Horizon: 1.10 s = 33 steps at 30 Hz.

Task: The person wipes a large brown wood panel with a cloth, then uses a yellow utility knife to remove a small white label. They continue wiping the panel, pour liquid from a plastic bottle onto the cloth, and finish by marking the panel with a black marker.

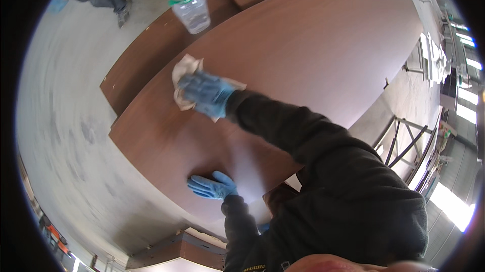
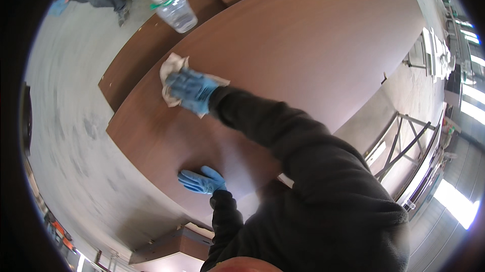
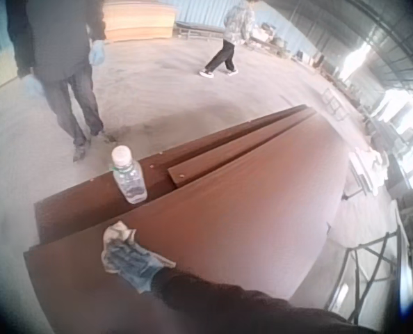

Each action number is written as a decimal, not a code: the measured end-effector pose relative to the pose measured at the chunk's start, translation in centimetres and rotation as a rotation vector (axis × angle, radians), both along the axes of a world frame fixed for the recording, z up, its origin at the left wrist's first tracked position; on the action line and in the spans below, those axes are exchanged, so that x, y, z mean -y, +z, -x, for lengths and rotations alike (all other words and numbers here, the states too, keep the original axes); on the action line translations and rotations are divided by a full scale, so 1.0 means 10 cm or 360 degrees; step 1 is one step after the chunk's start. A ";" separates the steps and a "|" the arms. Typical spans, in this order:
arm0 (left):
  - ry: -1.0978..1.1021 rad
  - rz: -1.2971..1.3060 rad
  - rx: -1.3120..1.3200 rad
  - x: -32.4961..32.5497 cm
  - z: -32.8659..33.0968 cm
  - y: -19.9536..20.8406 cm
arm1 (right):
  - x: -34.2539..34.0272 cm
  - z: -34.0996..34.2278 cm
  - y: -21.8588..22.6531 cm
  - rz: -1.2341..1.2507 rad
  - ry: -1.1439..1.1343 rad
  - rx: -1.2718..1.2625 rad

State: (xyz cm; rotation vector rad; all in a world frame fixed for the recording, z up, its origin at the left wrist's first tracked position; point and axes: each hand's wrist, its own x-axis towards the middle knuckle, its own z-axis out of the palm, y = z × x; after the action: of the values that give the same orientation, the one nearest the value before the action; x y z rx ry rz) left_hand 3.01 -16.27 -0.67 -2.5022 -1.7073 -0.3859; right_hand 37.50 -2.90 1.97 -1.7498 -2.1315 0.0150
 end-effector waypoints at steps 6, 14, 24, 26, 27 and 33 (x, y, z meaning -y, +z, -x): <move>0.0003 0.0023 -0.0025 0.03 -0.04 -0.01 | 1.42 -2.25 -0.20 0.0188 -0.1048 0.0031; 0.0026 0.0065 -0.0195 0.08 0.02 -0.03 | 4.66 -4.38 -0.53 0.0535 -0.2226 0.0421; 0.0168 0.0237 -0.0311 0.07 0.04 -0.01 | 2.10 -4.50 -0.08 0.0283 -0.1272 0.0164; 0.0311 0.0406 -0.0330 0.06 0.04 0.02 | 1.93 -4.06 -0.13 -0.0095 -0.0618 0.0136; 0.0236 0.0368 -0.0357 0.05 0.03 0.03 | 1.89 -4.04 -0.15 -0.0069 -0.0663 0.0072; 0.0326 0.0494 -0.0377 0.00 0.10 0.02 | 2.23 -5.19 -0.37 0.0058 -0.1255 -0.0105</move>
State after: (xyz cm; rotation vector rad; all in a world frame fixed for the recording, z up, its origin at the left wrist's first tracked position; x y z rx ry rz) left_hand 2.04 -16.25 -0.43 -2.4065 -2.0247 0.2000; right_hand 89.42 -25.21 -1.72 -2.4411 -1.2762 -0.0980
